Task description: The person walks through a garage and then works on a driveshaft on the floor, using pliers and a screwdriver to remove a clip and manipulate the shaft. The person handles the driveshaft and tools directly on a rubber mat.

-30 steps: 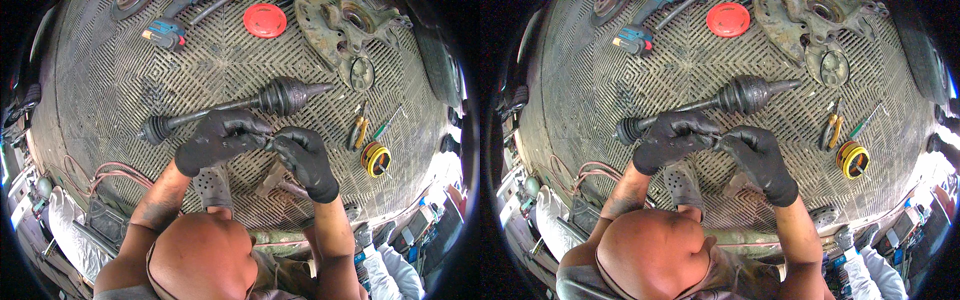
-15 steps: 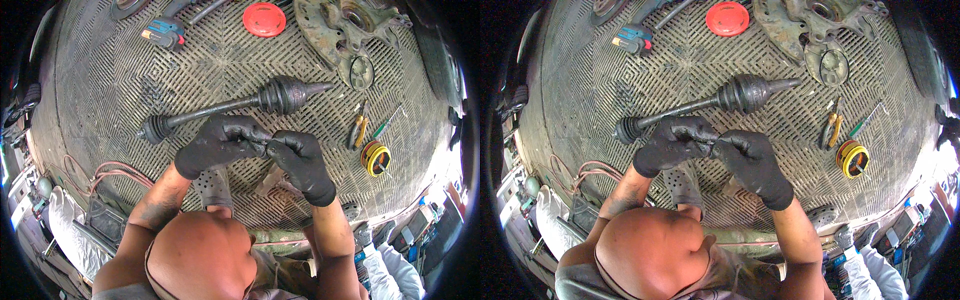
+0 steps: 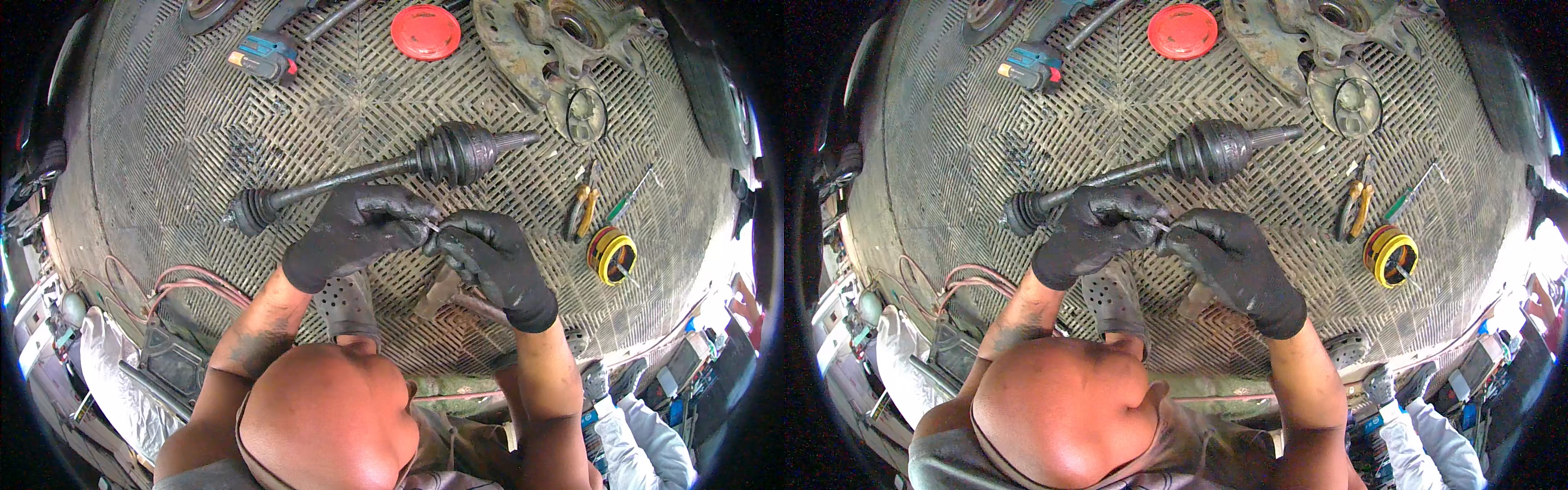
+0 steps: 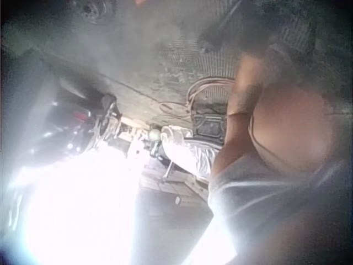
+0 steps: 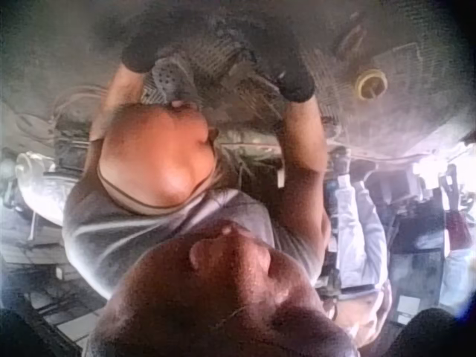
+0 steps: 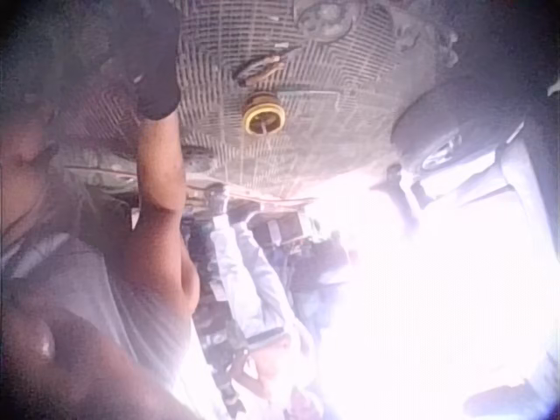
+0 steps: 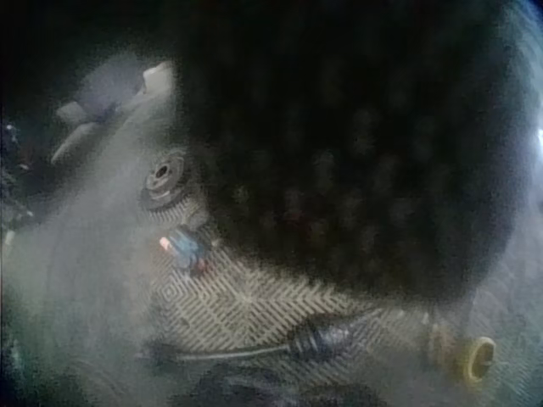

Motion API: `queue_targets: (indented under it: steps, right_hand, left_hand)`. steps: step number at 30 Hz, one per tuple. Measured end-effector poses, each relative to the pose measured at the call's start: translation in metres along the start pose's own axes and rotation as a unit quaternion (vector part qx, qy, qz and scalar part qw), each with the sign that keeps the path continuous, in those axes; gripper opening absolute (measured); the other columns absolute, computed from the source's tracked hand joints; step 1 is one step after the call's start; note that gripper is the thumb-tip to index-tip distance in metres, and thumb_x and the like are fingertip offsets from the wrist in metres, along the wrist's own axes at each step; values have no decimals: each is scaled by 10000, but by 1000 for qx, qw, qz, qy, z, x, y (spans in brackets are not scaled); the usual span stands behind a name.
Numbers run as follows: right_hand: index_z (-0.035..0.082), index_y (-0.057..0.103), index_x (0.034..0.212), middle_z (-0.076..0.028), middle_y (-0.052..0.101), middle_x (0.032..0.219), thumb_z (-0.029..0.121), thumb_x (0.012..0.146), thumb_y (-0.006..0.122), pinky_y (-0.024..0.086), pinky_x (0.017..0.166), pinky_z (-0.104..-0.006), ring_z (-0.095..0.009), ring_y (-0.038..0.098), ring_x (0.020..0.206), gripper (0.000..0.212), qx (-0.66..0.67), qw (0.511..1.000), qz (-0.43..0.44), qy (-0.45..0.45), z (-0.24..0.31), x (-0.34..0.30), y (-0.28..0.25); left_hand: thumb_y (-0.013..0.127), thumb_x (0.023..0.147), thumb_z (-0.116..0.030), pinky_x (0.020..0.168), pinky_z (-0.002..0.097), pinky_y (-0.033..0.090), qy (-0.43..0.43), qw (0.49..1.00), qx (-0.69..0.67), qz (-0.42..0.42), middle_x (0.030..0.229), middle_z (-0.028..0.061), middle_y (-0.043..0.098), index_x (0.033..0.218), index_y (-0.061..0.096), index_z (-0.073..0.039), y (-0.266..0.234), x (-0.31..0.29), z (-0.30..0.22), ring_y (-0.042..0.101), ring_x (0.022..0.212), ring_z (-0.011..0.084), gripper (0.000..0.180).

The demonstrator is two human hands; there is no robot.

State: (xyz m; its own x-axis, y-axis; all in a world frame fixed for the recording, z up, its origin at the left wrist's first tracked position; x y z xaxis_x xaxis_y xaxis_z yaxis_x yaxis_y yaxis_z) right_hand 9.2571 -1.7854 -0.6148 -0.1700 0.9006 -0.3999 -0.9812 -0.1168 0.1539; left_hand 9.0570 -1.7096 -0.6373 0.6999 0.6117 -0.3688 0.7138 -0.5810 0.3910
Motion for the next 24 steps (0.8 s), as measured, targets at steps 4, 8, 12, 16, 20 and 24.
queue_targets:
  steps: [4,8,12,16,20,24]
  right_hand:
    - [-2,717,952,-20,636,779,92,976,571,471,581,-271,-78,560,660,176,87,995,-2,46,-11,-3,2]
    - [-5,703,900,-18,617,754,79,961,557,473,574,-273,-75,556,648,180,62,996,-11,56,-4,-3,5]
    - [-3,694,879,-13,591,721,86,952,554,443,565,-273,-76,528,640,182,51,996,-18,72,-5,-3,11]
    - [4,677,848,-21,583,710,88,943,555,433,581,-280,-85,523,655,176,62,997,-31,23,-11,-4,11]
    - [1,662,829,-24,584,709,85,935,566,434,590,-288,-90,516,661,166,56,998,-40,-12,-8,-2,13]
    - [-4,656,822,-23,584,703,86,934,574,423,581,-295,-88,500,659,165,32,999,-37,-7,-4,-2,15]
  left_hand:
    - [809,842,-21,824,293,575,20,997,62,49,1077,75,726,1152,750,1,-1,2,1,683,955,147,316]
    - [791,830,18,816,280,567,-27,997,68,24,1069,60,721,1151,747,7,0,-3,-2,671,952,128,325]
    - [769,832,35,804,279,566,-28,999,27,24,1068,62,718,1145,747,10,3,-4,2,666,943,125,315]
    - [758,840,32,794,277,566,-12,998,47,37,1054,72,714,1127,748,14,6,-4,-3,669,939,130,287]
    - [779,860,-64,788,278,563,-30,999,19,-5,1036,70,706,1100,744,22,11,-9,-1,667,925,140,257]
    - [803,867,-171,789,283,562,-12,1000,15,9,1047,65,694,1095,736,24,6,-10,4,662,911,143,308]
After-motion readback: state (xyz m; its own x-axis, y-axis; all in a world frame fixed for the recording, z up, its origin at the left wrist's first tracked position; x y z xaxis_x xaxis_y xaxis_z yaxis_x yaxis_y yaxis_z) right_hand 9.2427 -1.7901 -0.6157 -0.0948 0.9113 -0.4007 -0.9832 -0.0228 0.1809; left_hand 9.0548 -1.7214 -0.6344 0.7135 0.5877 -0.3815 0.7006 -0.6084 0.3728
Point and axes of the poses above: each hand's wrist, its own x-axis towards the middle knuckle, its own y-axis out of the palm, z = x × y, the point moved 2 cm from there along x, towards the middle knuckle
